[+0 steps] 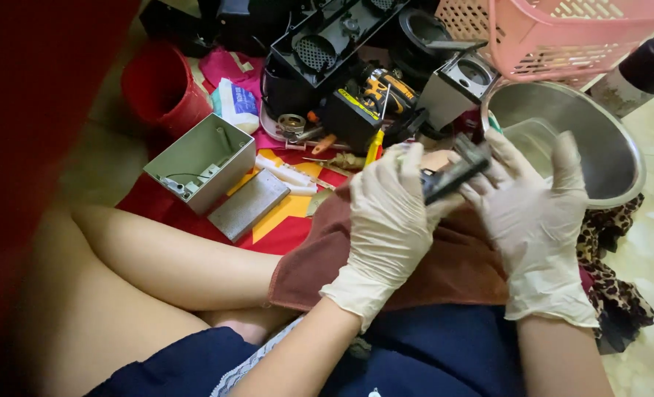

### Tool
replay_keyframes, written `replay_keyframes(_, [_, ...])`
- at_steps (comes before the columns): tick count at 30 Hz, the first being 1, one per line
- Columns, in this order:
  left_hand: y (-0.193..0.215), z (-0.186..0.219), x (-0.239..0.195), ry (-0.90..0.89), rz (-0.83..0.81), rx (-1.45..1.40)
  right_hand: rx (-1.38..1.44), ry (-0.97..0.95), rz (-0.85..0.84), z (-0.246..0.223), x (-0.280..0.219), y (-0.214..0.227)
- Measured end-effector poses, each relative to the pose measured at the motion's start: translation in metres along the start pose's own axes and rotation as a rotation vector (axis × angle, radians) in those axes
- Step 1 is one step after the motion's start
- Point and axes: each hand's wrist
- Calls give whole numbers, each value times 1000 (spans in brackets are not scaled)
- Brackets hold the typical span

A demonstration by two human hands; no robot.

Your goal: The person uses a screwdriver to remove screws from a speaker mounted in a metal frame. They then flip the speaker over to inspect the cone and use a cloth to wipe the metal frame.

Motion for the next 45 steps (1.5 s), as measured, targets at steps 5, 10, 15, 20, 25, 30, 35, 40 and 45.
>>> replay_keyframes(5, [9,16,-10,-217,53,85,-414,107,229,-26,5,38])
replay_keyframes(10, [3,14,-7,-271,69,128,14,51,42,-22,-3,22])
replay_keyframes(15, [-10,-3,-16,-322,100,234,-219,61,156,-23,4,36])
replay_keyframes(20, [-15,3,-35,-379,36,349,-838,50,390,-28,14,53])
replay_keyframes(25, [33,-19,-1,-395,-190,-322,-1013,33,736,16,-13,-32])
replay_keyframes(30, [17,-82,6,-74,43,-257,-1085,73,721,13,-8,-23])
replay_keyframes(35, [-45,-167,-18,68,-292,213,-1340,309,453,-31,33,52])
replay_keyframes(40, [-80,-205,-49,119,-442,553,-1861,638,397,-87,93,125])
replay_keyframes(45, [-90,-201,-44,121,-423,553,-1637,577,378,-68,100,82])
Point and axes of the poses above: each hand's wrist, its own x-axis towards the middle knuckle, its own y-axis out of the back of the hand, z = x × y, and after that the axes turned 14 degrees about x, right-handed
